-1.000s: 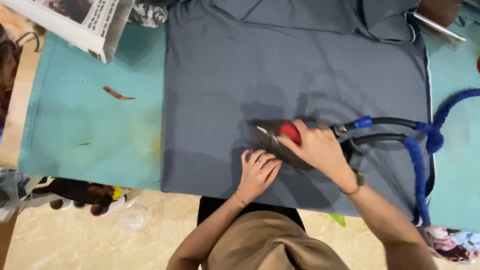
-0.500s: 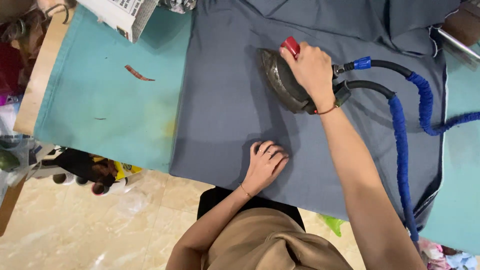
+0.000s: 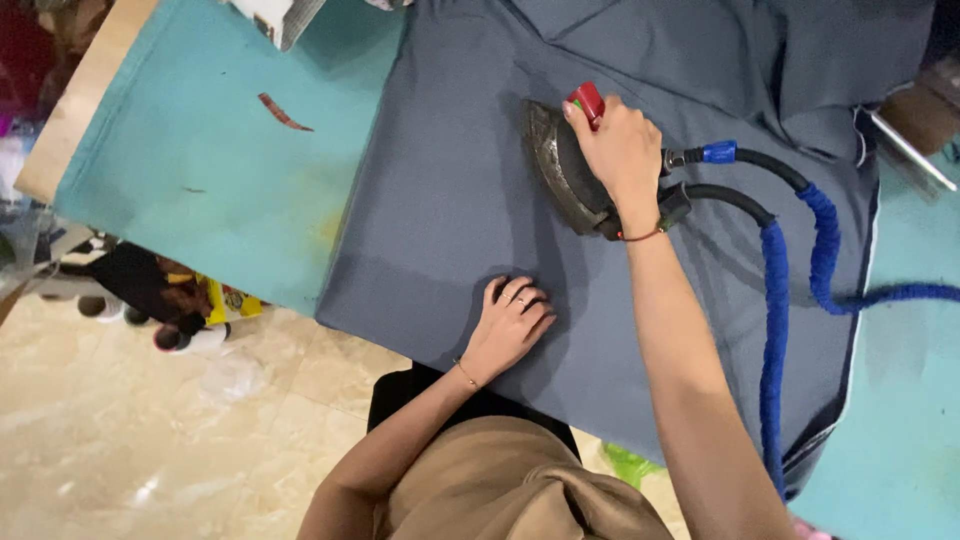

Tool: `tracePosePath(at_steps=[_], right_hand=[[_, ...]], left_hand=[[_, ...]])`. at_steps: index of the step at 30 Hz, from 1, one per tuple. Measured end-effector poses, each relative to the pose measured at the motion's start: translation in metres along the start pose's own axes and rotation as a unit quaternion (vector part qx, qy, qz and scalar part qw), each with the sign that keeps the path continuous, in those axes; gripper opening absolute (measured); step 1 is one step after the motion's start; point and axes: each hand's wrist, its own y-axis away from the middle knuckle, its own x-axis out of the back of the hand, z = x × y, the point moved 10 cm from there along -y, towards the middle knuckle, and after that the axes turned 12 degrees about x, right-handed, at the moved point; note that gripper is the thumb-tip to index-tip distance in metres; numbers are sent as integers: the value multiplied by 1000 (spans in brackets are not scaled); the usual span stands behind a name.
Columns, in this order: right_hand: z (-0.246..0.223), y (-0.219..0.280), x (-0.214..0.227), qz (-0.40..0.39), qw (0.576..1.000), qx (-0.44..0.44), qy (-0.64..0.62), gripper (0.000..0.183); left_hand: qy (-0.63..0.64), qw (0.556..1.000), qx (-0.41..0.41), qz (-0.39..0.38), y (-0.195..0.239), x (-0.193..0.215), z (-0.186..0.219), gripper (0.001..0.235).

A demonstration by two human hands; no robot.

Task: The person irons a grey garment on a light blue ironing board using a steam iron. They smooth the fabric with their left hand while moving the iron with their right hand. After ironing, the person folds the garment on the board.

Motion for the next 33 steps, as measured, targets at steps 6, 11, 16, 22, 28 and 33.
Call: tracePosePath(at_steps=[6,11,16,22,28,33], right_hand=[[-1,2,0,-1,1000,17,1,65],[2,-8,-4,-38,997,74,3,68],[14,-32,-14,-50,990,129,13,68],[31,-71,-33,-87,983,160,-9,67],[30,-75,-28,-87,976,198,5,65],[13,-42,-4,-83,972,221,-2,64]], left_hand=[[-19,1000,3,1,1,-3,2,14],[-34,999,15,4,3,-10,1,17],[-46,998,33,12,2,-7,1,20],[-60,996,49,33,-1,2,2,22],[-69,995,62,42,2,2,0,23],[-87,991,89,52,2,2,-5,26]])
